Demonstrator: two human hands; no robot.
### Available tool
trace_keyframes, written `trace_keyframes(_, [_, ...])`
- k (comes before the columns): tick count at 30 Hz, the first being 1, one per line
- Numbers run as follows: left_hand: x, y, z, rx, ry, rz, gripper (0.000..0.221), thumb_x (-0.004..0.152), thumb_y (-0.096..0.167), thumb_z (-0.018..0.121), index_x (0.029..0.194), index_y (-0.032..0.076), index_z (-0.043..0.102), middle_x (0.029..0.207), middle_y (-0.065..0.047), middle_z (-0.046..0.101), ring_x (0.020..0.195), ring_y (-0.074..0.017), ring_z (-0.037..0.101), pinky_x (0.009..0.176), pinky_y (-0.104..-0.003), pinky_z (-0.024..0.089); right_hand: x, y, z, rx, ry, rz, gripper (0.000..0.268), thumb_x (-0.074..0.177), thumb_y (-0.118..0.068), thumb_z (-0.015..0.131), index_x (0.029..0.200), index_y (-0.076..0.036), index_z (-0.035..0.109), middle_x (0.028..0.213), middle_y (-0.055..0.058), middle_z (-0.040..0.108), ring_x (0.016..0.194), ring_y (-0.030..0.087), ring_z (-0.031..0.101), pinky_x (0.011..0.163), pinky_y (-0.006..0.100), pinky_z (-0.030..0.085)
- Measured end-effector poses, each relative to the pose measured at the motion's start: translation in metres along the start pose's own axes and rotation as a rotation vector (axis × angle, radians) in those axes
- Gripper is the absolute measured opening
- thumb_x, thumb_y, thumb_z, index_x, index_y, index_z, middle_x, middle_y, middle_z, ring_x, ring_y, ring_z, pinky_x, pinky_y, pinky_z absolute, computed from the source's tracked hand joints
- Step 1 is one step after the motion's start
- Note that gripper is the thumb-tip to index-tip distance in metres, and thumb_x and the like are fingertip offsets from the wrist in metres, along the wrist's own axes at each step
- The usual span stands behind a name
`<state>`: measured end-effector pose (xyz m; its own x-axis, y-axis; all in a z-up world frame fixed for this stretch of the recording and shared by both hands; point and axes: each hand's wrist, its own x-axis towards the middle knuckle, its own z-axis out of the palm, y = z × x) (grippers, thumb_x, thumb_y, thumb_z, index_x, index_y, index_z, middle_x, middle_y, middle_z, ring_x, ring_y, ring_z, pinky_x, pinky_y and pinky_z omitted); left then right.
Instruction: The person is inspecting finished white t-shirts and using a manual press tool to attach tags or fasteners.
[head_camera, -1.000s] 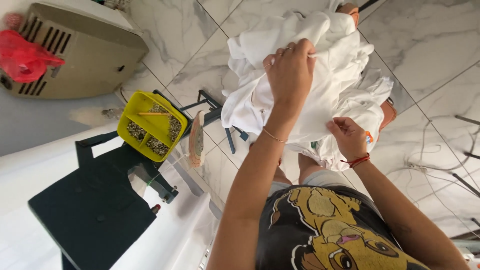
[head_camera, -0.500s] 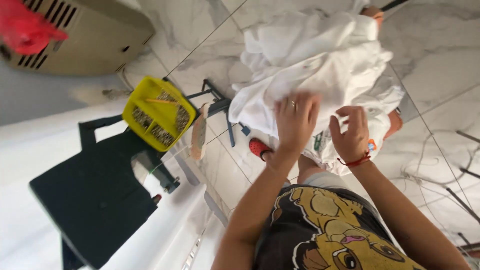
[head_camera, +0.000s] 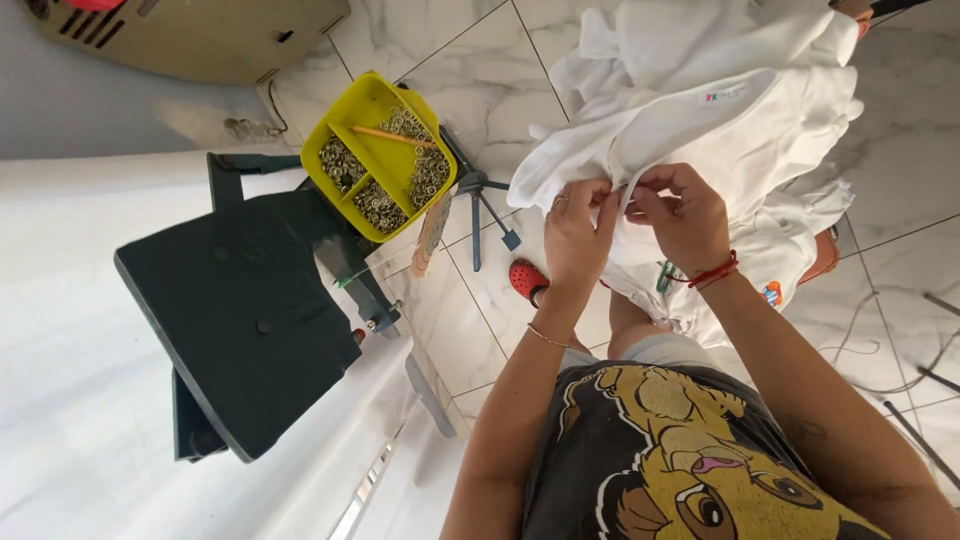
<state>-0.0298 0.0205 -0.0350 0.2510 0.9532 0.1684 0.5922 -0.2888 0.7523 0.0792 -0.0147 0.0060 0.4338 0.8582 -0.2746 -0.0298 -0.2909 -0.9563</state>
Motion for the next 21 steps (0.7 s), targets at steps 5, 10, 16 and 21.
trace_keyframes(5, [0.003, -0.006, -0.01, -0.184, -0.057, -0.008, 0.01, 0.079, 0.022, 0.06, 0.086, 0.016, 0.054, 0.074, 0.0, 0.054, 0.07, -0.0189, 0.058, 0.068, -0.03, 0.047, -0.001, 0.002, 0.008, -0.115, 0.027, -0.047, 0.014, 0.082, 0.007, 0.059, 0.095, 0.005, 0.056, 0.084, 0.017, 0.059, 0.068, 0.023, 0.062, 0.06, 0.029, 0.054])
trace_keyframes(10, [0.009, -0.004, -0.019, -0.224, -0.146, 0.033, 0.012, 0.078, 0.022, 0.061, 0.086, 0.016, 0.055, 0.077, 0.002, 0.054, 0.074, -0.0167, 0.058, 0.073, -0.03, 0.046, -0.007, 0.006, 0.008, -0.122, 0.075, -0.075, 0.015, 0.081, 0.006, 0.062, 0.096, 0.005, 0.059, 0.082, 0.017, 0.059, 0.073, 0.022, 0.062, 0.064, 0.029, 0.053])
trace_keyframes(16, [-0.002, 0.03, -0.053, -0.427, -0.152, 0.121, 0.01, 0.078, 0.01, 0.06, 0.086, 0.012, 0.055, 0.076, -0.005, 0.054, 0.075, -0.024, 0.058, 0.073, -0.034, 0.045, -0.045, -0.033, 0.002, -0.248, 0.132, -0.047, 0.024, 0.076, -0.006, 0.075, 0.096, 0.0, 0.063, 0.079, 0.014, 0.061, 0.075, 0.016, 0.06, 0.067, 0.023, 0.049])
trace_keyframes(21, [-0.009, 0.092, -0.145, -0.524, -0.343, 0.043, 0.007, 0.086, 0.01, 0.049, 0.089, 0.005, 0.049, 0.084, -0.007, 0.053, 0.078, -0.0201, 0.052, 0.074, -0.029, 0.041, -0.096, -0.105, 0.005, -0.252, 0.051, 0.103, 0.02, 0.076, -0.006, 0.065, 0.096, -0.004, 0.06, 0.081, 0.002, 0.059, 0.076, 0.005, 0.05, 0.073, 0.016, 0.043])
